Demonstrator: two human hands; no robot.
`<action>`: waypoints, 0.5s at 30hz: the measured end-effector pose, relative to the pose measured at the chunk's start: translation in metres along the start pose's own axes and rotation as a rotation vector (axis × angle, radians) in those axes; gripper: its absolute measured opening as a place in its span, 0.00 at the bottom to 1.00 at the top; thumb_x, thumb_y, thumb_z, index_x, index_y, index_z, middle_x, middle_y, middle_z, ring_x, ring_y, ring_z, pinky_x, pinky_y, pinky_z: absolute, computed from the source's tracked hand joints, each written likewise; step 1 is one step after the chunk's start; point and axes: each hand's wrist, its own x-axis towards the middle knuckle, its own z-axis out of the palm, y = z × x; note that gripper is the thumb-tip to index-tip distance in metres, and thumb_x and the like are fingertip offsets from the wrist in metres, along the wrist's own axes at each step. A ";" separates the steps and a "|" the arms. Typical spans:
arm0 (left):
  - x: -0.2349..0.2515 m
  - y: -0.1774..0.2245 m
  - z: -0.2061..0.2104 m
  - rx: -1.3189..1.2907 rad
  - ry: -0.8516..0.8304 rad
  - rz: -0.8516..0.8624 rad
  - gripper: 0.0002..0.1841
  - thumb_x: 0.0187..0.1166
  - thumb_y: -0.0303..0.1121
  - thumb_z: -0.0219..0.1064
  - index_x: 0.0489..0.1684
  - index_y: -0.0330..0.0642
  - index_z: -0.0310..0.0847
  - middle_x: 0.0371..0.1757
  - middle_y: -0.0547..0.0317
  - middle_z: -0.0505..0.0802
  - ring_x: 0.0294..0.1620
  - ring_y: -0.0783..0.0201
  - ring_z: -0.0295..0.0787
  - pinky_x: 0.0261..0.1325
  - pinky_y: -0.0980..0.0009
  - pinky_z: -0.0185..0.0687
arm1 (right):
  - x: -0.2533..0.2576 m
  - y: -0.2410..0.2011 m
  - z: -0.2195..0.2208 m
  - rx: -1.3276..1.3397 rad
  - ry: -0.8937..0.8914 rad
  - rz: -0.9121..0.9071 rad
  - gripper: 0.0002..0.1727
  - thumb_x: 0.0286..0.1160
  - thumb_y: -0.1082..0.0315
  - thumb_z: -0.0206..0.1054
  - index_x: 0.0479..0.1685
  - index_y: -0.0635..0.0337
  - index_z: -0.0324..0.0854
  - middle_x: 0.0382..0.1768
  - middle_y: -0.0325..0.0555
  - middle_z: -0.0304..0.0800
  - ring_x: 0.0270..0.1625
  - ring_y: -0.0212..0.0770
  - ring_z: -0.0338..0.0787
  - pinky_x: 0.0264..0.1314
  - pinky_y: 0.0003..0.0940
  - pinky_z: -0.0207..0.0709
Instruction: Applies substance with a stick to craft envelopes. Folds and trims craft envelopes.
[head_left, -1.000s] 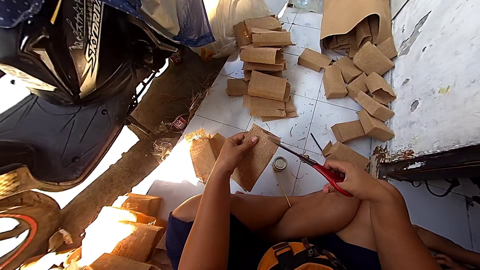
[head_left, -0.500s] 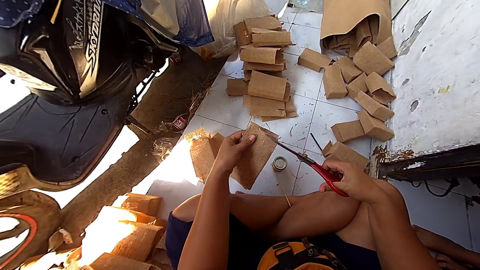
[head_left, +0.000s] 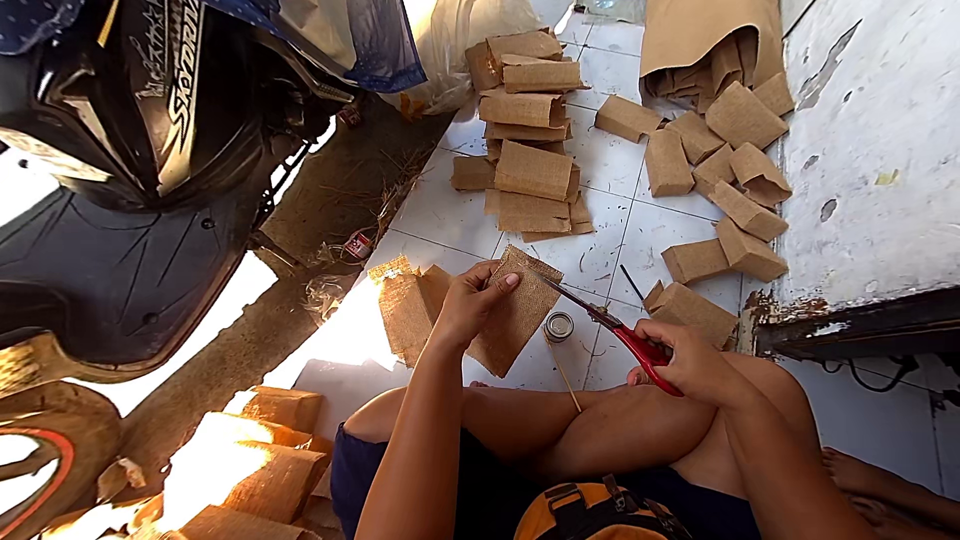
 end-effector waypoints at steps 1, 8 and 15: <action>0.000 0.000 0.000 -0.008 0.004 -0.002 0.06 0.84 0.31 0.66 0.46 0.41 0.88 0.56 0.63 0.91 0.47 0.75 0.88 0.51 0.75 0.85 | 0.000 -0.001 0.001 0.007 0.006 -0.002 0.29 0.51 0.38 0.82 0.36 0.52 0.80 0.23 0.26 0.74 0.25 0.19 0.73 0.29 0.18 0.66; -0.001 0.001 0.000 -0.034 0.010 -0.022 0.07 0.84 0.30 0.65 0.48 0.41 0.88 0.55 0.63 0.91 0.45 0.75 0.88 0.49 0.75 0.86 | 0.000 -0.001 0.002 -0.003 0.029 -0.025 0.25 0.56 0.44 0.83 0.33 0.54 0.80 0.22 0.26 0.74 0.24 0.18 0.71 0.28 0.17 0.64; 0.000 0.001 0.004 -0.023 -0.025 0.000 0.05 0.83 0.30 0.66 0.43 0.42 0.89 0.60 0.62 0.90 0.52 0.74 0.88 0.54 0.74 0.85 | 0.002 -0.001 0.003 -0.035 0.011 0.003 0.36 0.49 0.27 0.78 0.37 0.51 0.79 0.23 0.26 0.73 0.26 0.20 0.72 0.30 0.22 0.66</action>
